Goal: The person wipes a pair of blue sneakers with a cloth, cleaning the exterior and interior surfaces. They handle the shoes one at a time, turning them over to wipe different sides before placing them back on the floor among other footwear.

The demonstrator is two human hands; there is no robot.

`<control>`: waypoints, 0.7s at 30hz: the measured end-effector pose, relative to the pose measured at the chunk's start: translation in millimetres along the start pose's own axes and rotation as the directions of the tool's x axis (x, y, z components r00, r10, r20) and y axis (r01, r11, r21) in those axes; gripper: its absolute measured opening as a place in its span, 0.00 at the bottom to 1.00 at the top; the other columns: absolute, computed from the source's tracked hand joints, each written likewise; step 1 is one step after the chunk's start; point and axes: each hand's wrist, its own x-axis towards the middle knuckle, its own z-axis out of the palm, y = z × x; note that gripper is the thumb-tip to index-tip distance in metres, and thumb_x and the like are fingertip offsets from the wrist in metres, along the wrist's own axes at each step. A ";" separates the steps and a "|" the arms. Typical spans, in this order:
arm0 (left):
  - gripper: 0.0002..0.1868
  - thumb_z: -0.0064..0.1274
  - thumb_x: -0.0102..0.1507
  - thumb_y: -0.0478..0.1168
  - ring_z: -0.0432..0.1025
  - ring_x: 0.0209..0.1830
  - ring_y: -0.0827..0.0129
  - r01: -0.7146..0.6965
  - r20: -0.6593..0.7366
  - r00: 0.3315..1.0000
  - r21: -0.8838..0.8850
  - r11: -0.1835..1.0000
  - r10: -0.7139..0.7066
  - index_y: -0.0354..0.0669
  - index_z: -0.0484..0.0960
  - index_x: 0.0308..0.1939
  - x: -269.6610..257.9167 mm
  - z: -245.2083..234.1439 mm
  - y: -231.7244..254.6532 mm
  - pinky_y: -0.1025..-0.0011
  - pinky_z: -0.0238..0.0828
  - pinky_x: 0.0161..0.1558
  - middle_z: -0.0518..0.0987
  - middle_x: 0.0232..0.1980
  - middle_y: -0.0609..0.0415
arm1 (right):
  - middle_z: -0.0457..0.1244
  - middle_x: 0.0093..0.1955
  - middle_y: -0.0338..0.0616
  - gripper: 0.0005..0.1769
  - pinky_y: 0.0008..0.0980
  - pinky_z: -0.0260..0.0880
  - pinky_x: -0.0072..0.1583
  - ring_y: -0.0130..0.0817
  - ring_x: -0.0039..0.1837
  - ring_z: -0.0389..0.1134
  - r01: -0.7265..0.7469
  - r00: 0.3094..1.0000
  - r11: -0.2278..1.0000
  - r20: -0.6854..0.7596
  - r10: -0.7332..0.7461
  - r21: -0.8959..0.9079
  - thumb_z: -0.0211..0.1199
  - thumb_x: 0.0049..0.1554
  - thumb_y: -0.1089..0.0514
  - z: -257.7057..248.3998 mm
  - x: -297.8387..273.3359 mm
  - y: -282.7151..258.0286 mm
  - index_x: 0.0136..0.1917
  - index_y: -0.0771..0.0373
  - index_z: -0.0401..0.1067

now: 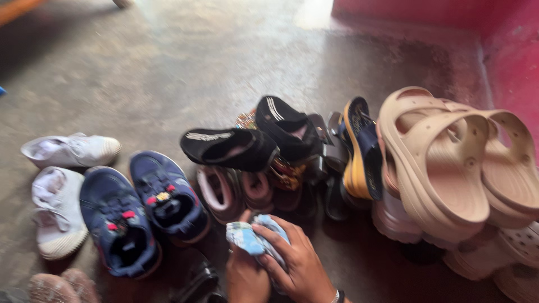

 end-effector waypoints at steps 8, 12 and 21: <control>0.40 0.38 0.53 0.22 0.71 0.61 0.53 -0.051 -0.304 0.953 -0.176 0.983 -0.005 0.36 0.62 0.73 29.7 -35.6 27.6 0.62 0.67 0.64 0.72 0.64 0.40 | 0.64 0.67 0.37 0.28 0.38 0.73 0.57 0.41 0.63 0.69 -0.304 0.919 0.907 0.163 0.360 -0.293 0.61 0.54 0.61 5.9 -18.1 65.2 0.68 0.44 0.71; 0.41 0.41 0.54 0.22 0.73 0.50 0.57 0.082 -0.305 0.937 -0.289 0.954 -0.173 0.37 0.61 0.75 35.6 -44.4 22.2 0.65 0.69 0.57 0.73 0.53 0.40 | 0.67 0.60 0.36 0.29 0.39 0.74 0.55 0.42 0.59 0.71 -0.331 0.929 0.904 0.075 0.363 -0.271 0.69 0.47 0.57 0.0 -14.7 61.2 0.63 0.43 0.73; 0.39 0.45 0.54 0.21 0.67 0.70 0.54 -0.201 -0.366 0.914 -0.034 0.979 0.175 0.40 0.67 0.71 33.0 -41.6 24.7 0.63 0.59 0.73 0.73 0.68 0.45 | 0.63 0.64 0.48 0.34 0.41 0.69 0.64 0.52 0.68 0.68 -0.116 0.989 0.991 -0.091 0.121 0.064 0.68 0.42 0.67 -31.0 13.0 -2.2 0.62 0.56 0.66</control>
